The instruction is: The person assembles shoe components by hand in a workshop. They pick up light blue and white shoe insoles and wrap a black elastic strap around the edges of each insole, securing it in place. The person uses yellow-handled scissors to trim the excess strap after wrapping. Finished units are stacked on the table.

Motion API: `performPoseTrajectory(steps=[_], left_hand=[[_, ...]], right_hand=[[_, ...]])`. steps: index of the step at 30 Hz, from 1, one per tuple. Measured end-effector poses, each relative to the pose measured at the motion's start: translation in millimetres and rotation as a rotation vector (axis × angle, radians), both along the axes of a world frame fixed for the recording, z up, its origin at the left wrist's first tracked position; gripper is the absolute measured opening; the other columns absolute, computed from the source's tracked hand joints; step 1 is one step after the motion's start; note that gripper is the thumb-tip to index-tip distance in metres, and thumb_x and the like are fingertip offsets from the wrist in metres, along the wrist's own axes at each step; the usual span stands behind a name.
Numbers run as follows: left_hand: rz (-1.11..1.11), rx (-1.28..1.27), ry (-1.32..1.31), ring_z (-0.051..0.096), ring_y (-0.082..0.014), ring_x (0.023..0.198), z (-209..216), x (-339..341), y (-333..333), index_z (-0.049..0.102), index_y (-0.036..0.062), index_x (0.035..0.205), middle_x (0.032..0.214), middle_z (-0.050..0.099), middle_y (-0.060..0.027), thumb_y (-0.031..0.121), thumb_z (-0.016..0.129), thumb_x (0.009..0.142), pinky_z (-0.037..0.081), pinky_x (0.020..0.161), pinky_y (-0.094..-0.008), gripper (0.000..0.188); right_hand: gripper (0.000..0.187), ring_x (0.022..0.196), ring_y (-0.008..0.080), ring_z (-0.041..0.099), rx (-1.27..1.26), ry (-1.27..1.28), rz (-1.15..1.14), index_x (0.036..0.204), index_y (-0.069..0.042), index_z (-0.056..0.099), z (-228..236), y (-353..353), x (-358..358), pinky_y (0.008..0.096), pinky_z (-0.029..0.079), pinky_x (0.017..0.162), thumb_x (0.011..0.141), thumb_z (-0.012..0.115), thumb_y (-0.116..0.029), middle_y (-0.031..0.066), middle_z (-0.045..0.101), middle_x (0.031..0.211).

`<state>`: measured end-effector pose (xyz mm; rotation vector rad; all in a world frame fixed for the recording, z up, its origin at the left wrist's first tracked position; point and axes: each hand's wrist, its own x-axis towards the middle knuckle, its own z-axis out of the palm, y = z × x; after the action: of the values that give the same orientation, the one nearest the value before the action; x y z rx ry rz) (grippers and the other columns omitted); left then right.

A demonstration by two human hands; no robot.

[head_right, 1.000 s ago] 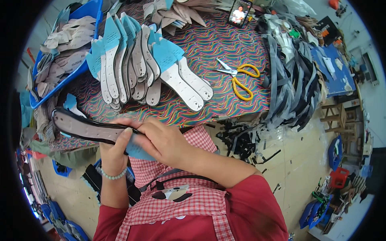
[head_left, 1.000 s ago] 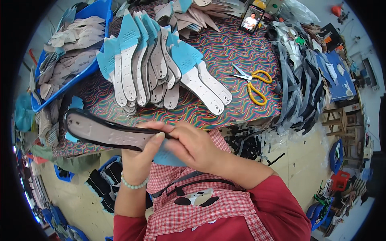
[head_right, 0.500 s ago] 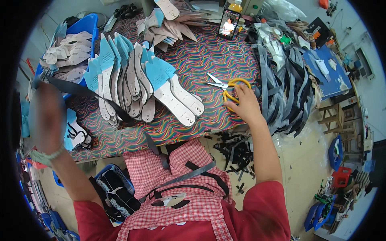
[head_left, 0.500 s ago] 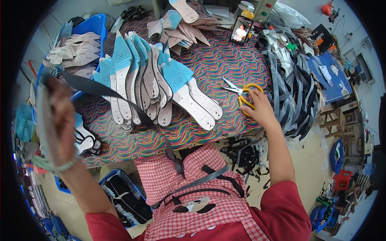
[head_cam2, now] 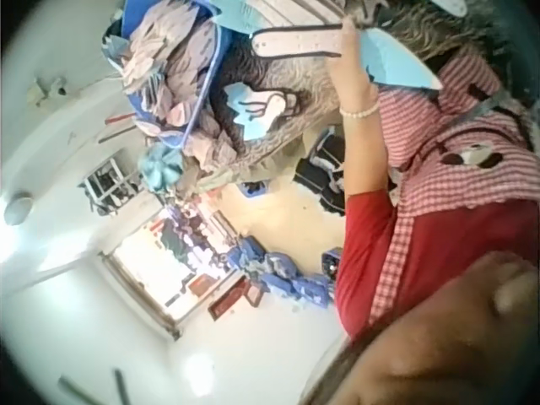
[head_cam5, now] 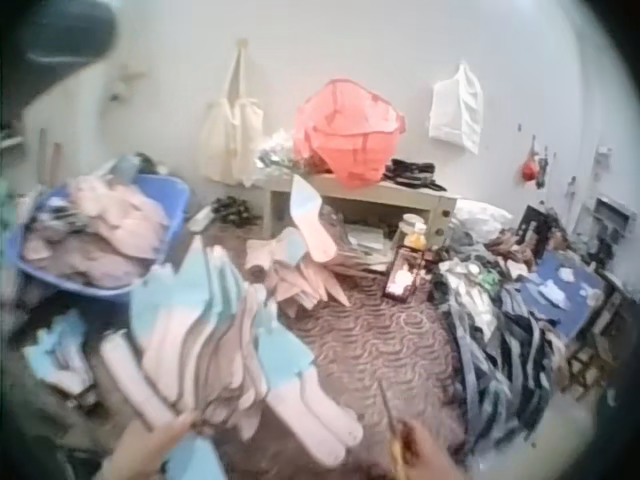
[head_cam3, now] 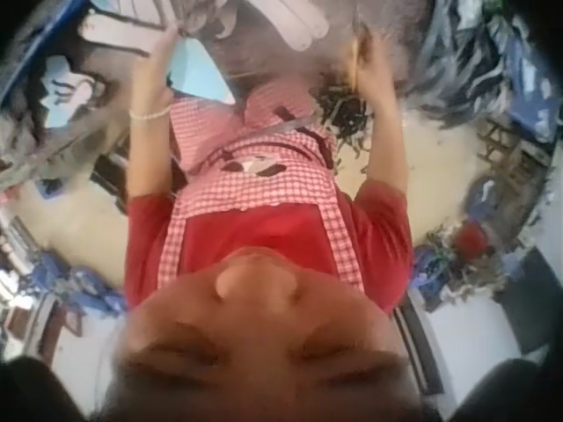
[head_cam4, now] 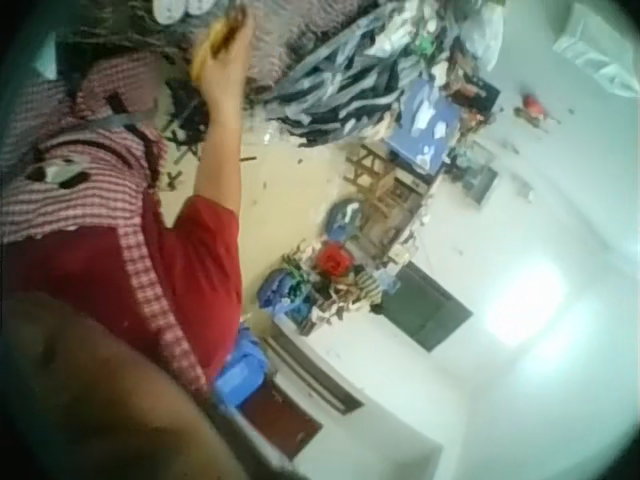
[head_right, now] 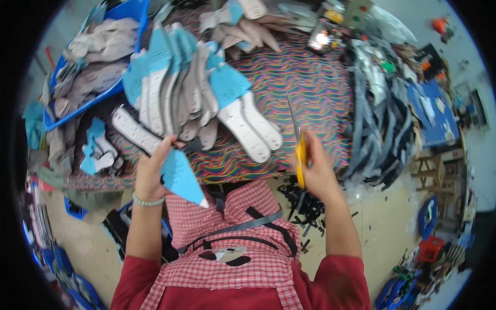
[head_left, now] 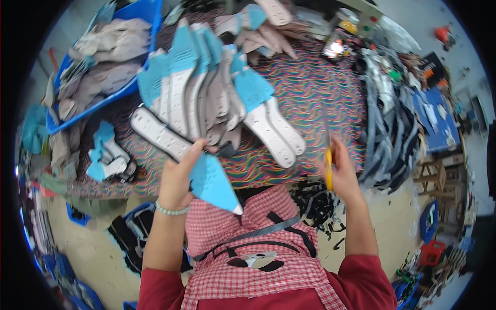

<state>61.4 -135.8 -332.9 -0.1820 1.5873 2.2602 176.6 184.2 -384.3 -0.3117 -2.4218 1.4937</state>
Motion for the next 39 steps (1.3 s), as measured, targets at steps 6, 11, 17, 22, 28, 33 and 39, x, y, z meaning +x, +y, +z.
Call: performPoseTrajectory(steps=[6,11,17,22,28,33,39], left_hand=[[-0.196,0.421,-0.106,0.060,-0.0088,0.078,-9.8,-12.4,-15.0,0.060,0.0033,0.113,0.105,0.064,-0.0059,0.027,0.059,0.091,0.051,0.067,-0.0240,0.032],[-0.170,0.410,-0.259,0.062,-0.0132,0.064,-2.9,-7.3,-15.9,0.057,0.0070,0.112,0.086,0.064,-0.0065,0.026,0.056,0.093,0.052,0.055,-0.0229,0.027],[-0.160,0.194,-0.148,0.063,-0.0131,0.067,2.7,-9.1,4.1,0.060,0.0040,0.109,0.083,0.063,-0.0050,0.029,0.059,0.091,0.053,0.061,-0.0266,0.030],[-0.047,-0.179,0.210,0.058,-0.0094,0.066,-13.2,-3.0,15.3,0.064,-0.0001,0.098,0.077,0.059,-0.0013,0.025,0.057,0.093,0.047,0.060,-0.0240,0.027],[-0.327,-0.226,0.366,0.055,-0.0091,0.067,6.2,21.0,37.6,0.063,-0.0003,0.094,0.076,0.059,-0.0016,0.017,0.051,0.095,0.044,0.062,-0.0232,0.022],[-0.304,-0.192,0.411,0.054,-0.0101,0.078,-1.0,50.8,58.6,0.063,0.0002,0.093,0.088,0.059,-0.0044,0.010,0.052,0.093,0.044,0.070,-0.0245,0.015],[-0.268,-0.161,0.575,0.054,-0.0140,0.089,-22.3,43.8,23.5,0.060,0.0003,0.106,0.107,0.056,-0.0079,0.011,0.053,0.092,0.044,0.077,-0.0256,0.019]], right_hand=[[0.088,0.084,0.0198,0.051,-0.006,-0.314,0.624,0.138,-0.012,0.038,36.5,-109.4,-8.1,0.0309,0.044,0.075,0.065,0.084,-0.031,0.0087,0.050,0.099],[0.086,0.090,0.0263,0.056,0.091,-0.190,0.541,0.138,-0.012,0.040,40.3,-134.5,-34.0,0.0336,0.046,0.077,0.065,0.083,-0.028,0.0124,0.054,0.106],[0.071,0.083,0.0217,0.061,0.156,-0.035,0.288,0.128,-0.007,0.051,20.3,-111.7,-15.3,0.0310,0.049,0.073,0.065,0.083,-0.014,0.0119,0.062,0.096],[0.066,0.094,0.0299,0.060,0.397,-0.320,-0.201,0.131,-0.003,0.047,-0.5,-17.2,-7.1,0.0352,0.048,0.083,0.073,0.077,-0.014,0.0146,0.061,0.102],[0.031,0.096,0.0325,0.057,0.518,0.034,-0.138,0.111,0.000,0.060,23.6,7.7,-0.6,0.0379,0.046,0.084,0.085,0.063,-0.015,0.0165,0.058,0.100],[0.028,0.090,0.0319,0.058,-0.050,-0.185,0.511,0.106,-0.001,0.061,39.3,-97.3,-14.7,0.0362,0.046,0.077,0.091,0.054,-0.023,0.0164,0.060,0.096],[0.028,0.075,0.0324,0.062,-0.065,0.091,0.489,0.106,-0.002,0.060,28.2,-115.7,-19.7,0.0402,0.047,0.065,0.092,0.053,-0.026,0.0130,0.060,0.080]])
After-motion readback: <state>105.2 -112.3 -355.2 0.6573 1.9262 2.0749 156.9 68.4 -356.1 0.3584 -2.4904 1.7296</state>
